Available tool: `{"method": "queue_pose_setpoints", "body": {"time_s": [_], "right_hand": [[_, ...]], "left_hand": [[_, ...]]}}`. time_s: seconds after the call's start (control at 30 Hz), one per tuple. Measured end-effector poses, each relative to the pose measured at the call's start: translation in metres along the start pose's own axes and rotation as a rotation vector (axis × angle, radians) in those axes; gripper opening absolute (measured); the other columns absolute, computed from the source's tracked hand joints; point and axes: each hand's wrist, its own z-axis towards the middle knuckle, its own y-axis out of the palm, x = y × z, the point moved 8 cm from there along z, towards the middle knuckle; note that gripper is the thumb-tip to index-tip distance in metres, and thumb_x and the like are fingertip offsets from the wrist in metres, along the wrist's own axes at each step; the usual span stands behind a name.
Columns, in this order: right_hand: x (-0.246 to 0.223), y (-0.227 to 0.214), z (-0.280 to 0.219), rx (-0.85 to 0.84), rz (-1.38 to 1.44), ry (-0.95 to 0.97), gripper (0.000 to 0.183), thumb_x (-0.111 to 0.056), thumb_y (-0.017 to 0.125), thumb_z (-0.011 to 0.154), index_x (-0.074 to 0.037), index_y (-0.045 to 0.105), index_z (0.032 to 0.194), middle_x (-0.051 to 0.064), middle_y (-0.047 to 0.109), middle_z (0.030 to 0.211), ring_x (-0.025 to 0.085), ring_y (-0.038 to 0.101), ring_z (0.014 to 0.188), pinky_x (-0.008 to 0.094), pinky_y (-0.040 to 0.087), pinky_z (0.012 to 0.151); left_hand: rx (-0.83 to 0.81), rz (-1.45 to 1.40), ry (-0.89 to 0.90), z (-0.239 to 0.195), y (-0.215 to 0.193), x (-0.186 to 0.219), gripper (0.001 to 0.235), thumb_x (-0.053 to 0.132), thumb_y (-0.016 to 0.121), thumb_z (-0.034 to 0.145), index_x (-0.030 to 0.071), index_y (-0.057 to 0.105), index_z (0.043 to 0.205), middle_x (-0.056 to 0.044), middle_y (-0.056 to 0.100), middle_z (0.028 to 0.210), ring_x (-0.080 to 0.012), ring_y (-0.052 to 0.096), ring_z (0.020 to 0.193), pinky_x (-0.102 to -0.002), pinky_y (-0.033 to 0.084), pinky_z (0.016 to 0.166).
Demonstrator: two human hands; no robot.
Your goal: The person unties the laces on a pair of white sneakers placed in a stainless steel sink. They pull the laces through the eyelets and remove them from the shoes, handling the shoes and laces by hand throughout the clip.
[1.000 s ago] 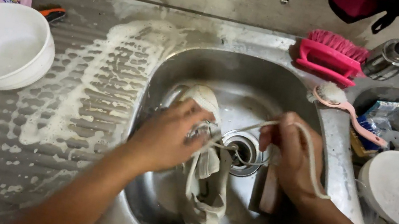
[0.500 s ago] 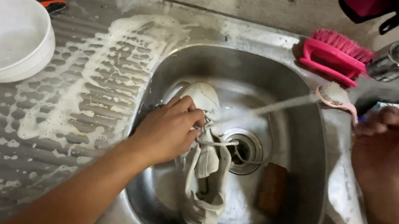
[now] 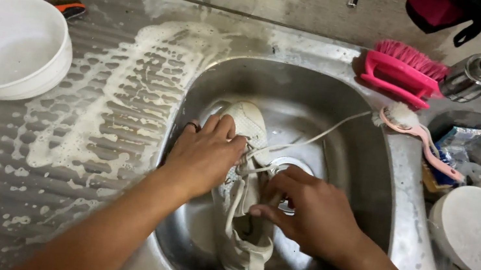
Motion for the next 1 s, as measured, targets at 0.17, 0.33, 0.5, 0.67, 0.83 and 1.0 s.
{"method": "queue_pose_setpoints", "body": {"time_s": [0.17,0.33,0.5,0.67,0.83,1.0], "right_hand": [[0.026,0.002,0.003,-0.025,0.226,0.117,0.018,-0.02,0.088,0.071,-0.02,0.083,0.089,0.003,0.075,0.075,0.02,0.078,0.069,0.035,0.061,0.065],[0.019,0.001,0.002,-0.002,0.258,0.081,0.023,-0.019,0.089,0.069,-0.017,0.083,0.092,0.006,0.077,0.074,0.021,0.078,0.065,0.035,0.061,0.063],[0.024,0.004,0.002,-0.036,0.227,0.102,0.026,-0.029,0.091,0.071,-0.022,0.082,0.095,0.002,0.077,0.076,0.017,0.078,0.069,0.033,0.062,0.065],[0.023,0.002,0.002,-0.058,0.191,0.15,0.028,-0.033,0.09,0.073,-0.023,0.082,0.098,0.001,0.077,0.078,0.018,0.079,0.076,0.035,0.061,0.069],[0.025,0.004,0.002,-0.077,0.163,0.175,0.028,-0.038,0.09,0.072,-0.027,0.082,0.097,0.0,0.078,0.078,0.017,0.08,0.079,0.037,0.061,0.071],[0.022,0.002,0.002,-0.072,0.145,0.145,0.031,-0.039,0.09,0.072,-0.025,0.081,0.097,0.001,0.079,0.08,0.018,0.08,0.079,0.038,0.062,0.072]], "left_hand": [[0.129,0.088,0.04,0.0,-0.019,0.003,0.021,0.014,0.057,0.092,0.004,0.053,0.11,-0.014,0.05,0.111,-0.0358,0.05,0.115,-0.06,0.045,0.092],[0.161,-0.22,-0.018,0.004,-0.012,-0.007,0.013,0.015,0.047,0.098,0.008,0.047,0.109,-0.015,0.054,0.105,-0.0391,0.053,0.116,-0.06,0.048,0.092],[0.118,-0.145,0.13,-0.008,-0.027,0.017,0.034,0.023,0.059,0.094,0.015,0.044,0.124,-0.009,0.058,0.114,-0.0345,0.05,0.117,-0.057,0.045,0.093],[0.106,-0.028,0.171,-0.004,-0.01,0.006,0.029,0.018,0.062,0.094,0.016,0.057,0.123,-0.009,0.069,0.102,-0.0331,0.053,0.115,-0.058,0.043,0.1],[0.09,-0.202,0.056,-0.013,-0.044,0.005,0.032,0.026,0.055,0.099,0.017,0.055,0.13,-0.011,0.07,0.096,-0.0355,0.056,0.113,-0.059,0.042,0.1],[0.134,0.008,0.084,-0.004,-0.041,0.015,0.027,0.045,0.068,0.089,0.018,0.07,0.094,-0.008,0.068,0.092,-0.0323,0.056,0.11,-0.055,0.042,0.1]]}}
